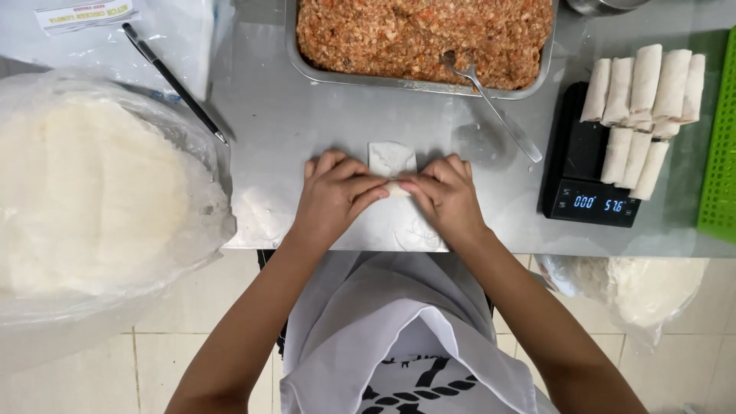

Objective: Making spring rolls by placing meat filling on wrappers and rolling them tightly

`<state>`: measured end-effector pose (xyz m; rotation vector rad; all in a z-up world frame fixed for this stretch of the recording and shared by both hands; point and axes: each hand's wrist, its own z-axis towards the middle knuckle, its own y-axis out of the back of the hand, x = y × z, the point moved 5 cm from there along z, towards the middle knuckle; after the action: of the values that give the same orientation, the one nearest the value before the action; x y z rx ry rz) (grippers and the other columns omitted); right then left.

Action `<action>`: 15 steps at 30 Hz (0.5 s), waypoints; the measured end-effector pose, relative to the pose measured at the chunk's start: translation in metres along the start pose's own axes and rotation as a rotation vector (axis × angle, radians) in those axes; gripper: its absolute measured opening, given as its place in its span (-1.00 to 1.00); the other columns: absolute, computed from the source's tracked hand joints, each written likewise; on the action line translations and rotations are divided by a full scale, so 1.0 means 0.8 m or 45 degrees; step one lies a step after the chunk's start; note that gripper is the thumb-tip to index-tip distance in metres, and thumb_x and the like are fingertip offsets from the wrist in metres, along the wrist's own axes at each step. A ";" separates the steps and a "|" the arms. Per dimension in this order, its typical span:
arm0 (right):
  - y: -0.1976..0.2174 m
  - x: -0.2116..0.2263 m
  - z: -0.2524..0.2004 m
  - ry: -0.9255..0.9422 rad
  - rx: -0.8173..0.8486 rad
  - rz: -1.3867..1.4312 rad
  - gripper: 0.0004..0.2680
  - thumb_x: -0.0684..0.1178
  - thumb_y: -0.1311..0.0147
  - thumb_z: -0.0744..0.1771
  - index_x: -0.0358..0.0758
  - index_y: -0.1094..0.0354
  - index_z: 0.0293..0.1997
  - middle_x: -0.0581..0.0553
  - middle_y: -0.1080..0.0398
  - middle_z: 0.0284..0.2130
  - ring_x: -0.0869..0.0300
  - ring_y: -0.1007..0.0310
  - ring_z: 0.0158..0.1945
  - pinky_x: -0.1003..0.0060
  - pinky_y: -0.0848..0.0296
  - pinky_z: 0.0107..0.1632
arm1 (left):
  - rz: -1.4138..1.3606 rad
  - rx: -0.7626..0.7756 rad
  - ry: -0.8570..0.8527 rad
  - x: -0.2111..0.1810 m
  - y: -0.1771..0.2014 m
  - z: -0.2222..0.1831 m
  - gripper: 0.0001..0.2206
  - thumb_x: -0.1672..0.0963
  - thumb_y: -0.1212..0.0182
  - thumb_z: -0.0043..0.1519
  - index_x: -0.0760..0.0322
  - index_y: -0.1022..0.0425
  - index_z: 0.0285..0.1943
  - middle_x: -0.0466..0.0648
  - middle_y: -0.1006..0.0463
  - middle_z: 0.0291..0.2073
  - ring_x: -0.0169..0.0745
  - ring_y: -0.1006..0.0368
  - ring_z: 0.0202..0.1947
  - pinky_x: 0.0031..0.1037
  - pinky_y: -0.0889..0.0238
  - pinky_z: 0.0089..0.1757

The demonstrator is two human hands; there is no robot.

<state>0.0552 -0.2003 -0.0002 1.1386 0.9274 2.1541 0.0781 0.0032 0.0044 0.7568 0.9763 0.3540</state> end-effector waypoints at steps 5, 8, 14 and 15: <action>-0.003 0.019 -0.001 -0.008 -0.059 0.037 -0.88 0.07 -0.28 0.34 0.01 -0.64 -0.12 -0.07 -0.43 -0.27 -0.02 -0.34 -0.16 0.05 -0.28 -0.04 | -0.086 0.075 0.312 0.013 -0.013 0.005 -0.92 -0.05 -0.39 0.17 -0.21 -0.69 -0.30 -0.30 -0.55 -0.31 -0.18 -0.28 0.01 -0.25 0.02 -0.04; -0.004 0.016 0.014 0.008 0.054 -0.216 -0.84 0.14 -0.13 0.41 0.07 -0.60 -0.02 -0.04 -0.36 -0.23 0.00 -0.31 -0.10 0.02 -0.25 0.00 | -0.009 -0.145 0.092 -0.001 -0.005 0.010 -0.90 -0.01 -0.27 0.34 -0.16 -0.70 -0.13 -0.31 -0.55 -0.22 -0.22 -0.35 0.01 -0.34 -0.06 -0.09; 0.016 0.013 0.005 0.031 0.147 -0.092 -0.81 0.01 -0.26 0.33 -0.07 -0.55 0.03 -0.11 -0.48 -0.20 -0.05 -0.47 -0.15 0.05 -0.39 -0.06 | 0.073 -0.122 -0.022 0.000 -0.008 -0.016 -0.81 -0.04 -0.26 0.29 -0.19 -0.65 0.04 -0.31 -0.62 -0.12 -0.21 -0.44 0.00 -0.34 -0.15 -0.08; 0.018 0.011 0.006 0.031 0.152 -0.092 -0.81 0.01 -0.26 0.33 -0.07 -0.55 0.03 -0.11 -0.48 -0.20 -0.05 -0.47 -0.15 0.05 -0.39 -0.06 | 0.070 -0.123 -0.018 0.001 -0.006 -0.013 -0.81 -0.04 -0.26 0.29 -0.19 -0.65 0.04 -0.31 -0.62 -0.12 -0.21 -0.44 0.00 -0.34 -0.15 -0.08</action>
<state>0.0527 -0.2014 0.0170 1.1190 1.1039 2.0827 0.0694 0.0047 -0.0035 0.6982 0.9198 0.4398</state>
